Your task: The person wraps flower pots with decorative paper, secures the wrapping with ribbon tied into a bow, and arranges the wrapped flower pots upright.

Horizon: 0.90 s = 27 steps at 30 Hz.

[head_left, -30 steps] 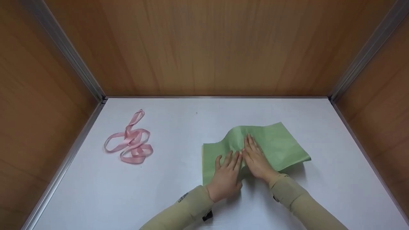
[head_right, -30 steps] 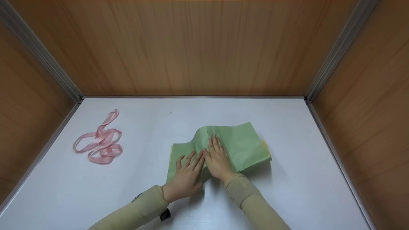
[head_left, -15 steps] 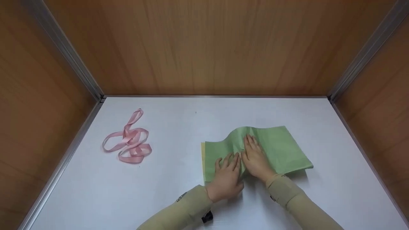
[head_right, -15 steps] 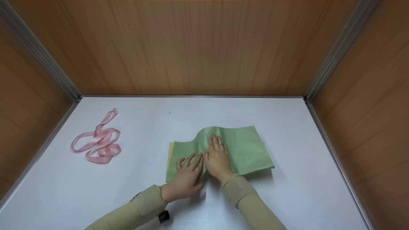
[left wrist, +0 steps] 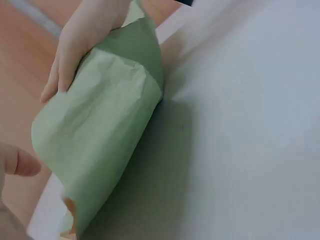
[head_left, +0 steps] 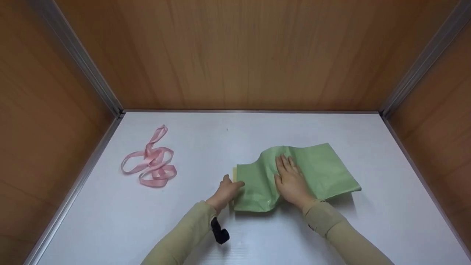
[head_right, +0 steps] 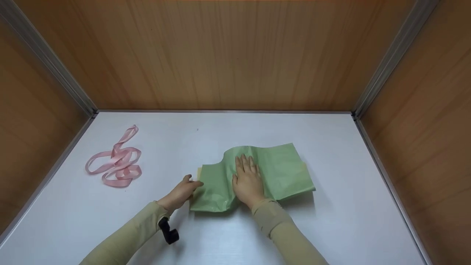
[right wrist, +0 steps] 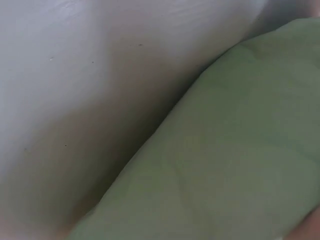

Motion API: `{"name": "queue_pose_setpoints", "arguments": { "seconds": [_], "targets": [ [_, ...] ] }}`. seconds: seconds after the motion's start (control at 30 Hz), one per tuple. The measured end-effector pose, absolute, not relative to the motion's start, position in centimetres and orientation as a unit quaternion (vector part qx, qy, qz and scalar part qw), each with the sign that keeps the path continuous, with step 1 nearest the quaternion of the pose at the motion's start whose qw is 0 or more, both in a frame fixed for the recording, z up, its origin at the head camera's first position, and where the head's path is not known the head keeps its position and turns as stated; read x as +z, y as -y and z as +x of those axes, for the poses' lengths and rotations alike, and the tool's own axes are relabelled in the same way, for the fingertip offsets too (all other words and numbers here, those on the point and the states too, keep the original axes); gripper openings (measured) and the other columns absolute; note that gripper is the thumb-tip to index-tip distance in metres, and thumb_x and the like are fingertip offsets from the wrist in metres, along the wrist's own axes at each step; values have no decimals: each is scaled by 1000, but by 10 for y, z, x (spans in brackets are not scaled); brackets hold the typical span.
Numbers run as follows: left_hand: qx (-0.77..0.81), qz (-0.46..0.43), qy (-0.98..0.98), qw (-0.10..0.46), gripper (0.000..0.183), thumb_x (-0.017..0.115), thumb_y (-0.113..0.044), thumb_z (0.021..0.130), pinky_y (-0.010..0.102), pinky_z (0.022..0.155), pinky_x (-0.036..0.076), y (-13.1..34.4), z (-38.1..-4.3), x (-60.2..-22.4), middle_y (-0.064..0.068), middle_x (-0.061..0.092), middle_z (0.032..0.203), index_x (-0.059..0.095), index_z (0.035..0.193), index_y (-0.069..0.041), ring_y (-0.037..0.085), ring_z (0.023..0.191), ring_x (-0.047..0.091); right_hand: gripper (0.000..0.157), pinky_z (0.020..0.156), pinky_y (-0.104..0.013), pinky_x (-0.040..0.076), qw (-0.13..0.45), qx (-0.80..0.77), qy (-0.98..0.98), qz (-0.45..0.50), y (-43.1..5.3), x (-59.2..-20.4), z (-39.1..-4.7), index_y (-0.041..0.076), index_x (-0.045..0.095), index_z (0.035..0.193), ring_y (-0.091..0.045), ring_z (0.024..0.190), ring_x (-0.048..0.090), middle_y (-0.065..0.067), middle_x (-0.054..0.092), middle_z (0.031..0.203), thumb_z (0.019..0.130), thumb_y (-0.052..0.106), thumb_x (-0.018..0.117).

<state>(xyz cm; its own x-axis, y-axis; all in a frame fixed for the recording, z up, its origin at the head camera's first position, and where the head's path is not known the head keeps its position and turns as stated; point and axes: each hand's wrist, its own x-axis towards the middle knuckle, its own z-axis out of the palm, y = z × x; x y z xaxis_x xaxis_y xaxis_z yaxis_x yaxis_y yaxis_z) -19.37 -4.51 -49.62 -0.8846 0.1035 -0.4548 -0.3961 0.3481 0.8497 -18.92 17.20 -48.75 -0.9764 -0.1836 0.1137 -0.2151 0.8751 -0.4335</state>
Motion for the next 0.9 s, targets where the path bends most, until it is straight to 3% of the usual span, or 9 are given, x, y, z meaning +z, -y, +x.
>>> {"name": "queue_pose_setpoints", "arguments": {
  "seconds": [0.07, 0.1, 0.13, 0.2, 0.23, 0.33, 0.5, 0.9],
  "targets": [
    [597, -120, -757, 236, 87, 52, -27, 91, 50, 116, 14, 51, -196, -500, 30, 2, 154, -4, 147, 8, 40, 143, 7, 52, 114, -55, 15, 40, 231, 966, 106, -173, -489, -189, -1, 31, 145, -41, 142, 15, -21, 25, 153, 99, 19, 44],
    [607, -127, -749, 234, 85, 52, -27, 91, 50, 115, 18, 53, -197, -503, 30, 7, 153, 0, 147, 10, 39, 143, 13, 51, 114, -55, 15, 43, 234, 965, 107, -173, -489, -189, 0, 33, 145, -42, 142, 16, -21, 25, 153, 98, 19, 44],
    [616, -131, -740, 236, 79, 52, -26, 91, 46, 112, 28, 55, -198, -505, 29, 20, 150, 10, 145, 11, 35, 138, 28, 50, 114, -55, 16, 48, 236, 965, 107, -173, -490, -189, 0, 34, 144, -42, 142, 16, -21, 26, 153, 98, 18, 44],
    [639, -118, -717, 252, 63, 52, -25, 91, 37, 98, 45, 58, -200, -509, 24, 50, 132, 32, 137, 13, 26, 117, 54, 49, 114, -54, 16, 55, 241, 963, 106, -174, -491, -189, 0, 36, 143, -42, 142, 17, -21, 27, 152, 98, 17, 45],
    [645, -107, -709, 265, 55, 53, -26, 92, 34, 91, 49, 60, -201, -511, 18, 59, 119, 42, 131, 12, 21, 104, 60, 49, 114, -54, 16, 57, 242, 963, 107, -174, -491, -189, 0, 37, 143, -43, 142, 17, -21, 27, 152, 98, 17, 45],
    [662, -58, -676, 320, 38, 53, -27, 92, 29, 76, 53, 60, -202, -516, 5, 66, 88, 57, 112, 5, 12, 78, 64, 50, 114, -54, 17, 60, 236, 963, 112, -174, -491, -190, -1, 38, 142, -43, 141, 17, -22, 27, 152, 97, 18, 46],
    [671, -1, -647, 363, 37, 53, -21, 94, 32, 88, 52, 54, -200, -519, 8, 67, 102, 53, 118, 7, 13, 92, 66, 53, 112, -57, 19, 47, 213, 969, 114, -173, -487, -189, 0, 40, 141, -45, 141, 17, -23, 26, 152, 95, 24, 50],
    [717, 41, -600, 352, 35, 51, -11, 92, 29, 89, 50, 48, -198, -519, 5, 63, 105, 48, 122, 7, 12, 95, 64, 53, 112, -56, 20, 27, 189, 975, 112, -178, -487, -189, 4, 41, 142, -43, 141, 17, -22, 23, 153, 95, 28, 50]
  ]
}}
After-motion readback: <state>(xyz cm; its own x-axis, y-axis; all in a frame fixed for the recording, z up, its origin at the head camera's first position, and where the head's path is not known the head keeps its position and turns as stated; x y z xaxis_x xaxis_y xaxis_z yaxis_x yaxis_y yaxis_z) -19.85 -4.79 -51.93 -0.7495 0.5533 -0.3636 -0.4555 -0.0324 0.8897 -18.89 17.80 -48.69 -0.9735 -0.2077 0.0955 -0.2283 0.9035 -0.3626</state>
